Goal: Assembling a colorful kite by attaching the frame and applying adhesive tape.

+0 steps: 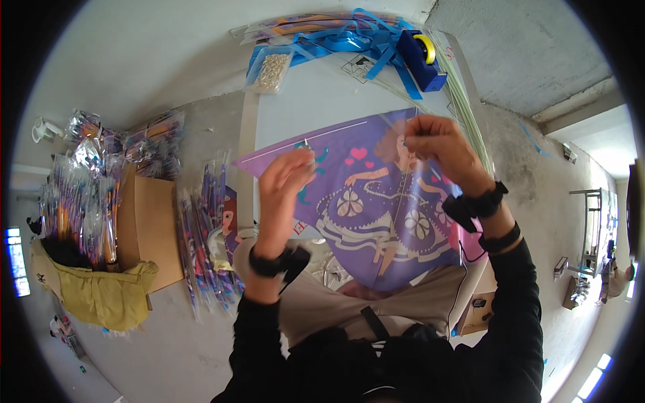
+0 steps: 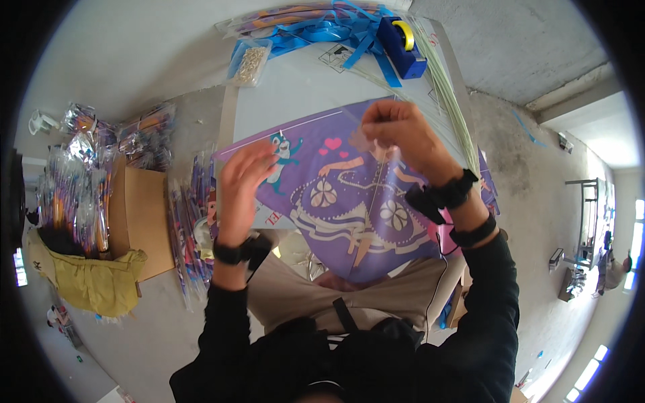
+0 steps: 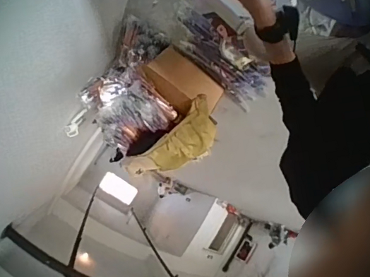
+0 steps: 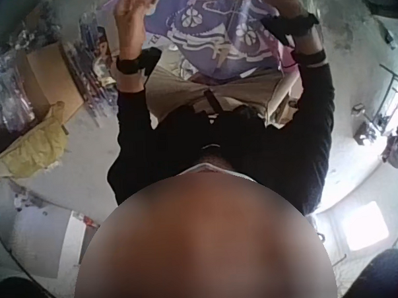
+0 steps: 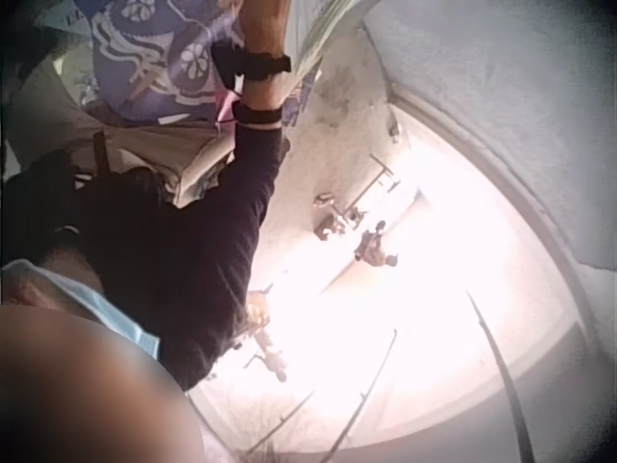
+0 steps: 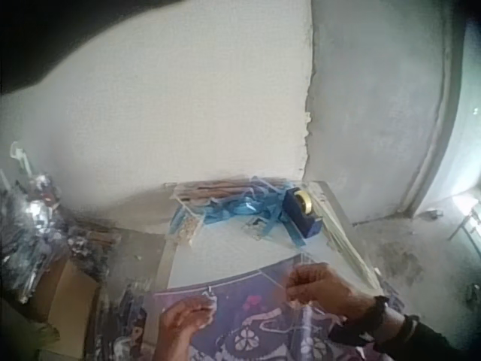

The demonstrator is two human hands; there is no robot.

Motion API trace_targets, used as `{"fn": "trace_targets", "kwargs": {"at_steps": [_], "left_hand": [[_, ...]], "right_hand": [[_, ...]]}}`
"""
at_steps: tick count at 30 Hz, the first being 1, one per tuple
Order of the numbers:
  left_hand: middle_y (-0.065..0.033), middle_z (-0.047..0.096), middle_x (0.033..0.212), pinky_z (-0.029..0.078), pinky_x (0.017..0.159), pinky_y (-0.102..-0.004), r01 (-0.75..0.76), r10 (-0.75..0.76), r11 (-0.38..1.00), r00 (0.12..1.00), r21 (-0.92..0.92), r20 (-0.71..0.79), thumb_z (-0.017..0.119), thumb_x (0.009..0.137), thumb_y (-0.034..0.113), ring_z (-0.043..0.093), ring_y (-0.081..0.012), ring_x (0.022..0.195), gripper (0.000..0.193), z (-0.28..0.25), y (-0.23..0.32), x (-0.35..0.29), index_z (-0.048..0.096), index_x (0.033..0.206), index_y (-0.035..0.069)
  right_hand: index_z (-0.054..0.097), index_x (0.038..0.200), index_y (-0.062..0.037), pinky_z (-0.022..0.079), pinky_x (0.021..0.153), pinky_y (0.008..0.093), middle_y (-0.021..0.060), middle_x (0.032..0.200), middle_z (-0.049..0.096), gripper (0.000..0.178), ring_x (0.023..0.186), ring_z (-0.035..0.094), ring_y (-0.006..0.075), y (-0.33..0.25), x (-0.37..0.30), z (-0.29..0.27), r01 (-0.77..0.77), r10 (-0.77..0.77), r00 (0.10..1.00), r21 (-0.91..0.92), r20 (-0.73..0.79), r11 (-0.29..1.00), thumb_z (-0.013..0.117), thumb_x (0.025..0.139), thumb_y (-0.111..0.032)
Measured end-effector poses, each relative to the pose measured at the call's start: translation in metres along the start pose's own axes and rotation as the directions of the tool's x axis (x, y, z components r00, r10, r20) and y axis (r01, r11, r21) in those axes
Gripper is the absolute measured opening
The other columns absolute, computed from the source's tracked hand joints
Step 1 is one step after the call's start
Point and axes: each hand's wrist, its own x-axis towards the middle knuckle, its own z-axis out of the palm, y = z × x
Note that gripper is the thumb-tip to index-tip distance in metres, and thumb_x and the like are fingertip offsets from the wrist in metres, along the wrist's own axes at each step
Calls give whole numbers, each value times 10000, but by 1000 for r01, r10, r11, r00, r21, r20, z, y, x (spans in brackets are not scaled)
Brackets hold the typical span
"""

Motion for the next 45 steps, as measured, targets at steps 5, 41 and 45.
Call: {"fn": "trace_targets", "kwargs": {"at_steps": [5, 41, 45], "left_hand": [[-156, 691, 1110, 546, 916, -379, 48, 47, 924, 970, -380, 238, 597, 986, 153, 669, -224, 1038, 290, 62, 27, 11, 621, 1228, -5], [-61, 654, 858, 496, 767, -314, 373, -430, 853, 899, -364, -88, 627, 953, 86, 613, -153, 781, 75, 6, -58, -44, 612, 892, 45], [-59, 652, 857, 496, 767, -315, 382, -437, 847, 896, -369, -77, 626, 951, 81, 611, -156, 779, 68, 9, -59, -43, 612, 896, 42]], "right_hand": [[647, 924, -15, 355, 617, 209, -25, 770, 571, 78, 667, 453, 42, -14, -64, 29, -67, 64, 995, 40, 72, 997, 661, 860, -57], [732, 916, -37, 555, 505, 274, 65, 782, 747, 133, 613, 729, 154, 62, 196, -226, -328, 20, 693, -290, -721, 899, 725, 862, -158], [721, 874, -24, 553, 494, 277, 69, 756, 741, 123, 606, 727, 153, 64, 199, -231, -317, 64, 718, -244, -693, 916, 727, 868, -147]]}}
